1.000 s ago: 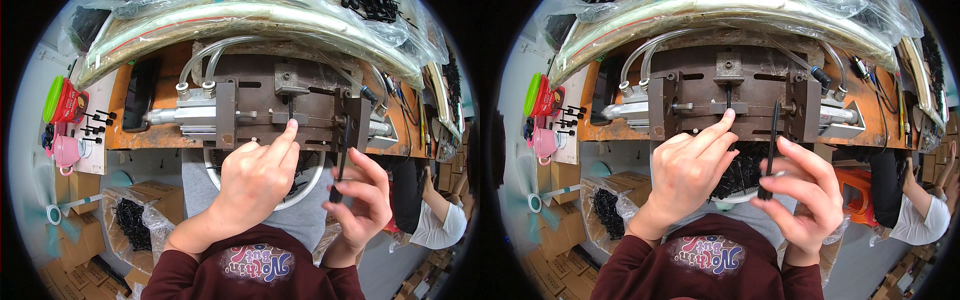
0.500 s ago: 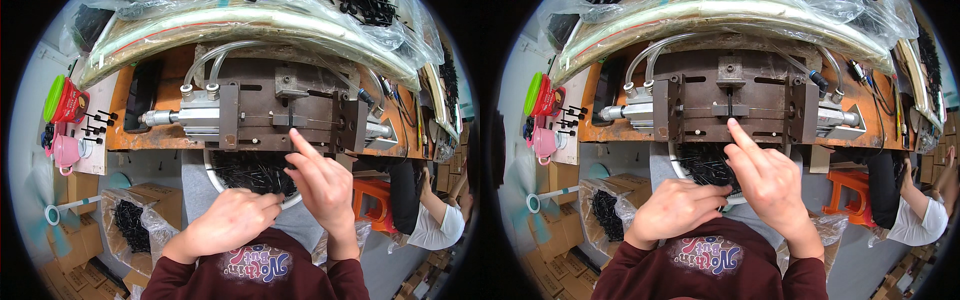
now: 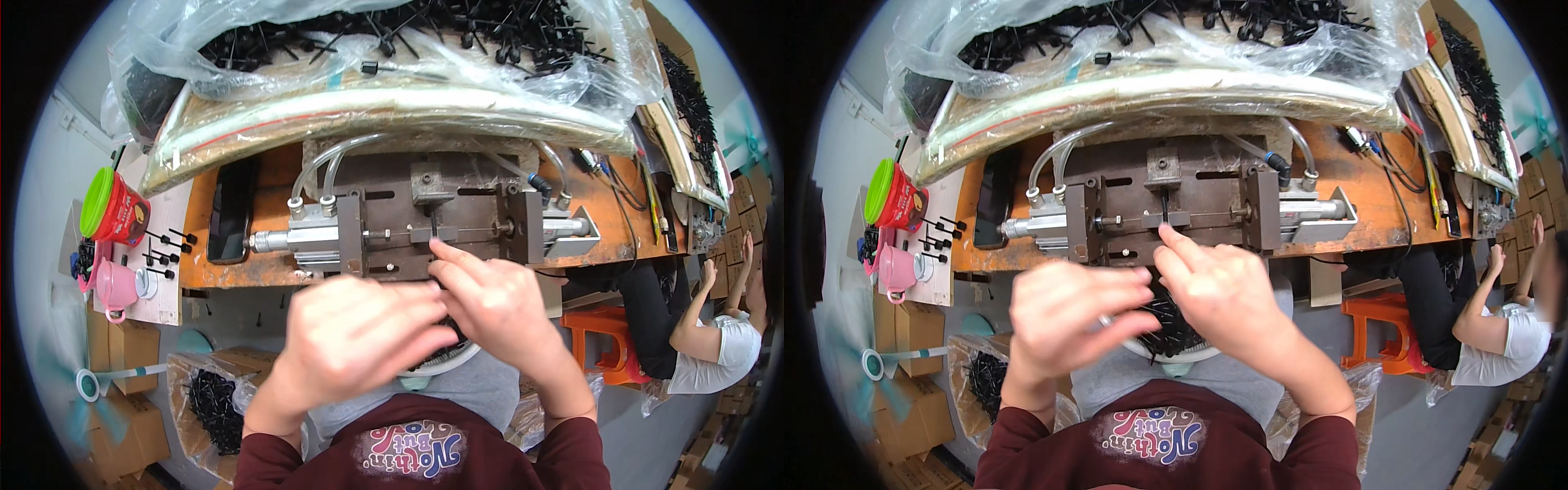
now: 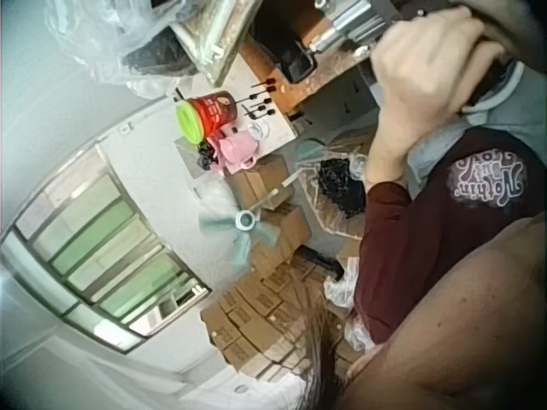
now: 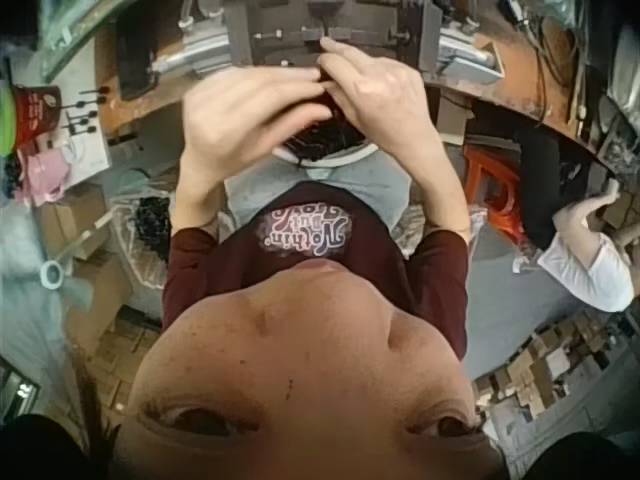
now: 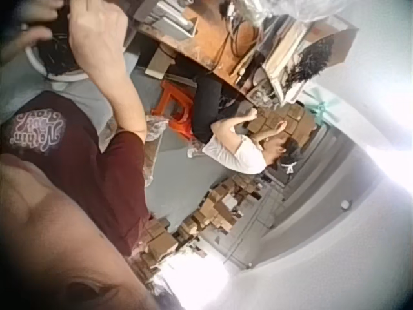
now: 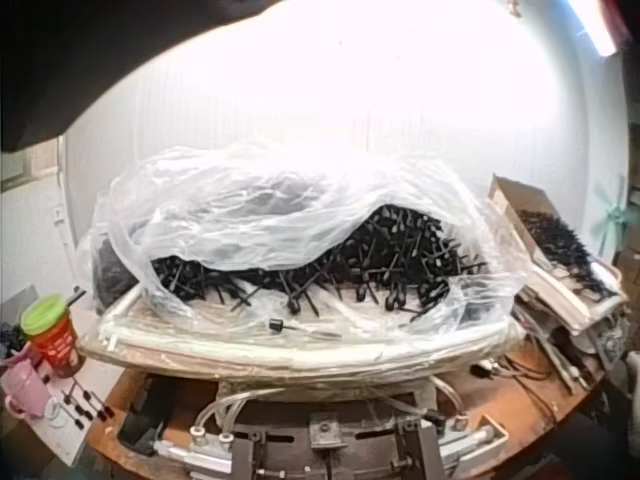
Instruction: Insert small black plastic parts into a pneumatic press to assemble fasteners.
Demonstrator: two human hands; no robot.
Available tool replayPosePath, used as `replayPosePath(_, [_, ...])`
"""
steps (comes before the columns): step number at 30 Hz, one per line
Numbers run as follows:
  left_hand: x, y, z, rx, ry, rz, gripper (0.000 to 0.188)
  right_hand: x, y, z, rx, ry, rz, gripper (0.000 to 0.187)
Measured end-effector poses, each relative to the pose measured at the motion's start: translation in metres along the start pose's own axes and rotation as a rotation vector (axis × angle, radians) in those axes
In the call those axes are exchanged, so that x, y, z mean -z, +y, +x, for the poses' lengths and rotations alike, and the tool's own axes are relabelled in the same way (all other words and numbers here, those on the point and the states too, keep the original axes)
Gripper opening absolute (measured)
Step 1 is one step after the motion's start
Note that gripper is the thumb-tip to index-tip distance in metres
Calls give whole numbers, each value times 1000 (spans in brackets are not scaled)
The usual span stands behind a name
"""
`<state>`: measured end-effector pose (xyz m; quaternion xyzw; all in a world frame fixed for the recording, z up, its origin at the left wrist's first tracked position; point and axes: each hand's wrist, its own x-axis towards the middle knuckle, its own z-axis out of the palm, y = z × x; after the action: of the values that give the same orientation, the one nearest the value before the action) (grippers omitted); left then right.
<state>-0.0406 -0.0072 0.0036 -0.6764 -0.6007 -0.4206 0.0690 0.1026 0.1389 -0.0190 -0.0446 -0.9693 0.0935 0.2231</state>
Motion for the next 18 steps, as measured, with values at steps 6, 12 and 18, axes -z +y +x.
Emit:
replayPosePath(6, [22, -55, 64, -66, 227, 253, 26, 66, 70, 56, 109, 528, -375, 29])
replayPosePath(12, [13, -126, 112, -1, 70, 383, 37, 104, 165, 50, 169, 128, -700, 23])
replayPosePath(18, [5, -143, 129, 71, -128, 199, 27, 127, 165, 29, 100, 109, -516, 19])
